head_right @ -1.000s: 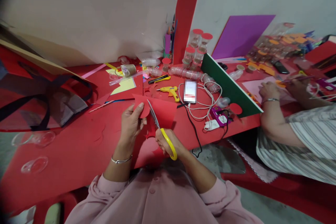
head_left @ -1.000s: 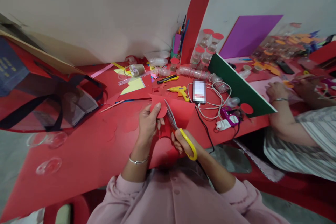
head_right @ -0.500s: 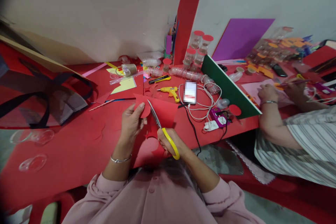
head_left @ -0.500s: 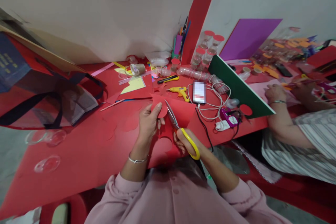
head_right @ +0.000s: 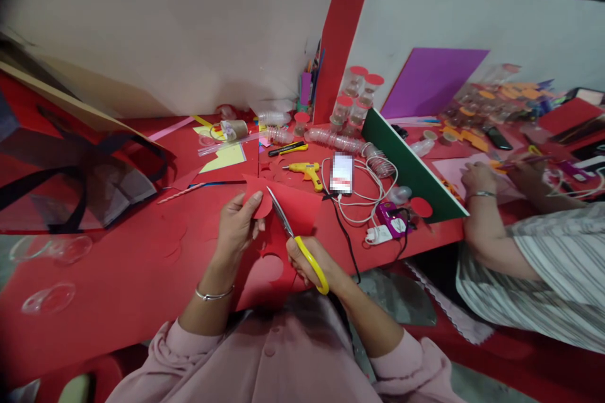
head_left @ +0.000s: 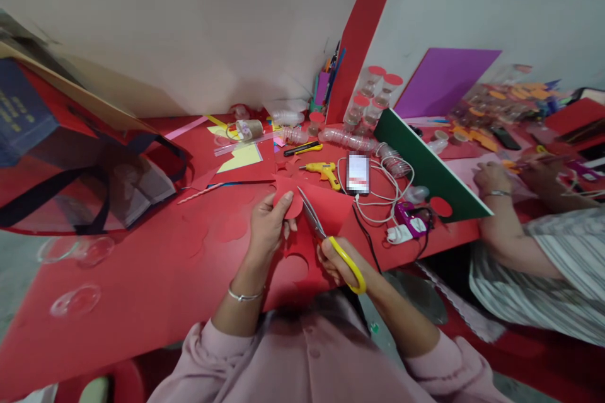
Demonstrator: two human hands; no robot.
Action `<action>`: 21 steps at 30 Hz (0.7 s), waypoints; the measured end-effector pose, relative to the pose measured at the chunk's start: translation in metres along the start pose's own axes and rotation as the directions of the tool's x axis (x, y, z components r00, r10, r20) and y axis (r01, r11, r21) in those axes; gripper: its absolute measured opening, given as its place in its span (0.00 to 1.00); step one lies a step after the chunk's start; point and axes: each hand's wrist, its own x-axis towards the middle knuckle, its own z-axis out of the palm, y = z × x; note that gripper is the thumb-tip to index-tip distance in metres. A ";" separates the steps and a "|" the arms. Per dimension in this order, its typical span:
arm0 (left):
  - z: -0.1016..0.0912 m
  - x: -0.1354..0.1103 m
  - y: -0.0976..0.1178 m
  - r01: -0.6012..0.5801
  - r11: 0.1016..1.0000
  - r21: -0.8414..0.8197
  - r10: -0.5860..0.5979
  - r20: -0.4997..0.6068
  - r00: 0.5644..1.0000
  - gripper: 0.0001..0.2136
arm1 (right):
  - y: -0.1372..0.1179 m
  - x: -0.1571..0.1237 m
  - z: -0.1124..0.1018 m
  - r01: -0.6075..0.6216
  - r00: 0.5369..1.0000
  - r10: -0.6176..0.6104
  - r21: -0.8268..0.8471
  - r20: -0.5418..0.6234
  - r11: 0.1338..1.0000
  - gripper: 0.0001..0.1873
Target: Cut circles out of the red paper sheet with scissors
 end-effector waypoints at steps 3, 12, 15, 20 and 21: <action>0.001 0.000 0.001 0.003 1.000 -0.008 -0.003 0.000 1.000 0.21 | -0.003 -0.002 -0.004 0.001 1.000 -0.001 -0.028 0.016 1.000 0.41; -0.001 0.001 -0.002 0.006 1.000 0.001 -0.006 0.032 0.999 0.21 | 0.000 -0.003 -0.012 0.022 0.999 -0.021 -0.069 0.028 0.997 0.41; -0.001 0.001 -0.002 0.003 1.000 0.009 -0.004 0.039 0.999 0.21 | 0.001 -0.004 -0.014 0.034 0.999 -0.032 -0.058 0.037 0.998 0.40; -0.001 0.001 -0.003 -0.007 1.000 0.008 0.007 0.046 0.999 0.20 | 0.006 -0.003 -0.017 0.081 0.996 -0.077 -0.092 0.052 0.992 0.39; -0.001 0.001 -0.003 -0.011 1.000 0.011 0.010 0.048 0.999 0.20 | 0.008 -0.002 -0.017 0.101 0.994 -0.095 -0.111 0.059 0.989 0.40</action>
